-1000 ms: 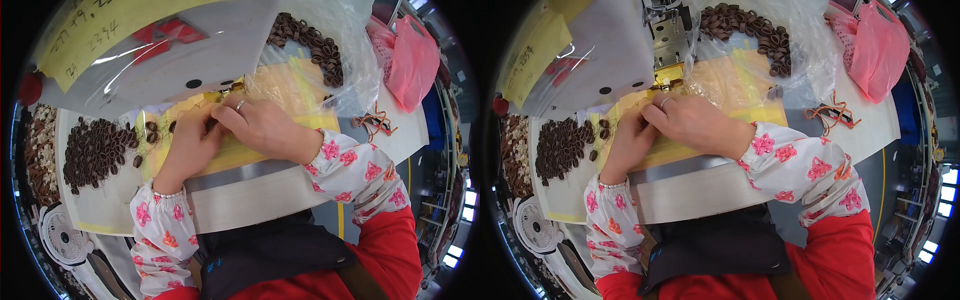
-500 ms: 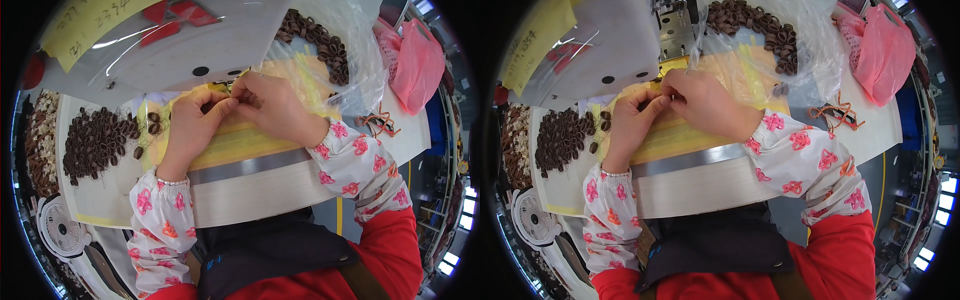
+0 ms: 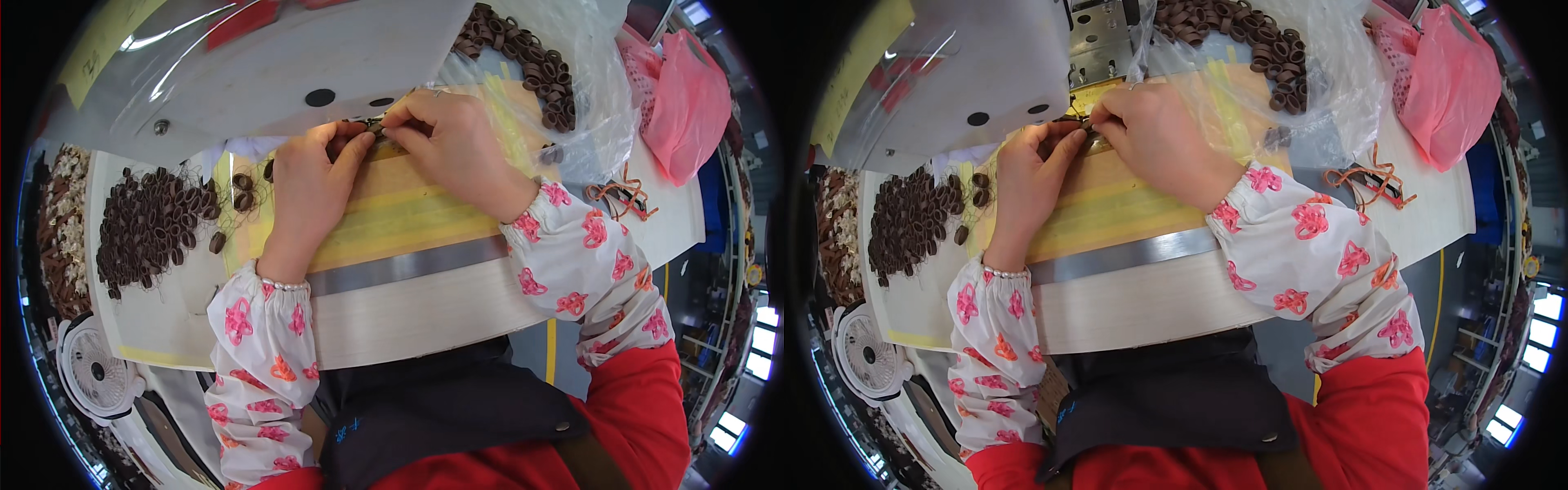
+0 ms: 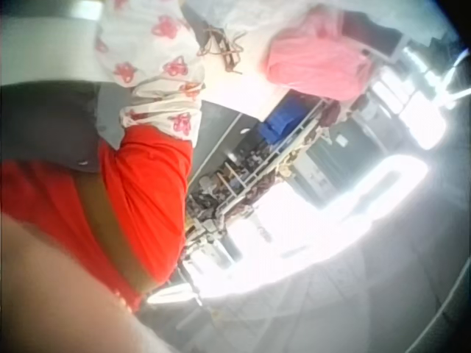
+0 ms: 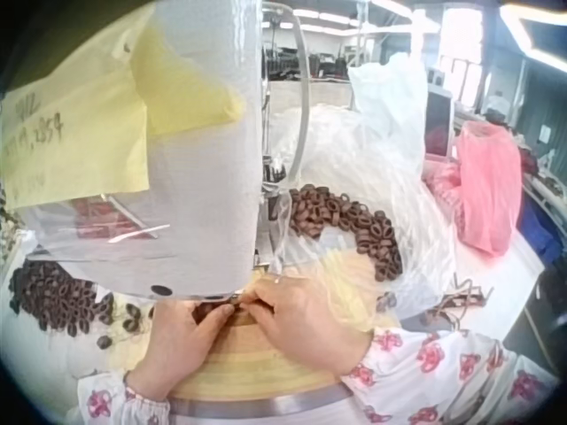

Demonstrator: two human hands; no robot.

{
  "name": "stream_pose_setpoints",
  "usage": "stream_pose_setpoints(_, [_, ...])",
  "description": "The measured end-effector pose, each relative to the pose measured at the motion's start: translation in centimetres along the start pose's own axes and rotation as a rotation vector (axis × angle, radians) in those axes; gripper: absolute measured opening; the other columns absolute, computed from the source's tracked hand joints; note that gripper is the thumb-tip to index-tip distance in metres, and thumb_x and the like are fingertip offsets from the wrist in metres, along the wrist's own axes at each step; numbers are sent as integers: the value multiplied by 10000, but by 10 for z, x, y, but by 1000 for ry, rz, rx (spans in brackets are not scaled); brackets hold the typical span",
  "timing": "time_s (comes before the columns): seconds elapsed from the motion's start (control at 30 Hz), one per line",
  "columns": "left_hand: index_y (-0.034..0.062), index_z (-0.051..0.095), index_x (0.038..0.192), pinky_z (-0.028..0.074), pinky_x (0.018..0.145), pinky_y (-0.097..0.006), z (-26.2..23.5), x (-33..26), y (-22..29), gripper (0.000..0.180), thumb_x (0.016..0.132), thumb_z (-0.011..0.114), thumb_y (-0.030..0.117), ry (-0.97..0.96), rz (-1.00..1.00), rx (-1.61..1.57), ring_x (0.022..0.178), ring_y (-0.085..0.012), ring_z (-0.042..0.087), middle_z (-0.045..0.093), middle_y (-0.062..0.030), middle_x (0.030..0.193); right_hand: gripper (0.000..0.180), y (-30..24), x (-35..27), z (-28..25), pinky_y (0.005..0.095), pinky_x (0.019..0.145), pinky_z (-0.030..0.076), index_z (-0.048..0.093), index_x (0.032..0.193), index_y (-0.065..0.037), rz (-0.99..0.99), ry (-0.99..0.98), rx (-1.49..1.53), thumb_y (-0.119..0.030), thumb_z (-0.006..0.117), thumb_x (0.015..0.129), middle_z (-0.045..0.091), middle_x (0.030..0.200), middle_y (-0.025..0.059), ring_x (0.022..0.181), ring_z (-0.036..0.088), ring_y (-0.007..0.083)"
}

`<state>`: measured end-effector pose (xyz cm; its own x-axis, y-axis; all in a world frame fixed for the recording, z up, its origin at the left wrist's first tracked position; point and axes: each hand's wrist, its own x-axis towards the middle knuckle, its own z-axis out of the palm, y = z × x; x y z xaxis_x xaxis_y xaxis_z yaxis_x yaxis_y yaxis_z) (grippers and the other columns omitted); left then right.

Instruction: Thread leather loops onto a metal buckle and secure with thread.

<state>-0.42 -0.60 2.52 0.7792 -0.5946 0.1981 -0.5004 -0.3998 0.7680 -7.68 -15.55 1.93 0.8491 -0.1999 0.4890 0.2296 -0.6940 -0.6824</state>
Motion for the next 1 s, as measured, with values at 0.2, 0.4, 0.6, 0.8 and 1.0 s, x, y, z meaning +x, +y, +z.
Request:
stream_pose_setpoints(0.2, [-14,649,826,447,549,-283,-1,1,0,237,780,616,215,14,5,35,541,-195,594,624,-113,630,77,-1,1,3,278,510,431,621,770,0,1,19,-91,-62,635,726,601,646,103,536,560,181])
stream_pose_setpoints(0.4, [-9,654,834,448,555,-273,-2,4,-1,249,778,625,231,11,-71,6,552,-173,595,634,-100,639,44,-3,2,5,394,574,449,569,709,17,-16,35,-57,-22,579,724,572,629,173,622,568,339])
stream_pose_setpoints(0.6, [-6,654,836,445,555,-272,-3,6,0,267,783,622,253,-29,-114,34,560,-168,590,628,-90,638,62,-3,6,0,400,577,454,542,708,12,-33,-2,-35,-36,579,719,572,636,175,626,570,344])
stream_pose_setpoints(0.8, [-8,650,816,384,504,-224,-1,5,-6,270,777,657,259,-8,-54,66,532,-52,473,578,-23,585,74,-5,9,0,417,571,461,525,721,18,18,-88,-168,-38,574,717,573,641,183,625,575,355])
stream_pose_setpoints(1.0, [-19,639,836,394,523,-216,-3,6,-9,275,779,656,249,-11,-127,4,557,-51,486,589,-20,616,99,-6,12,1,419,569,462,518,720,24,7,-111,-220,-49,585,719,566,635,203,632,573,364])
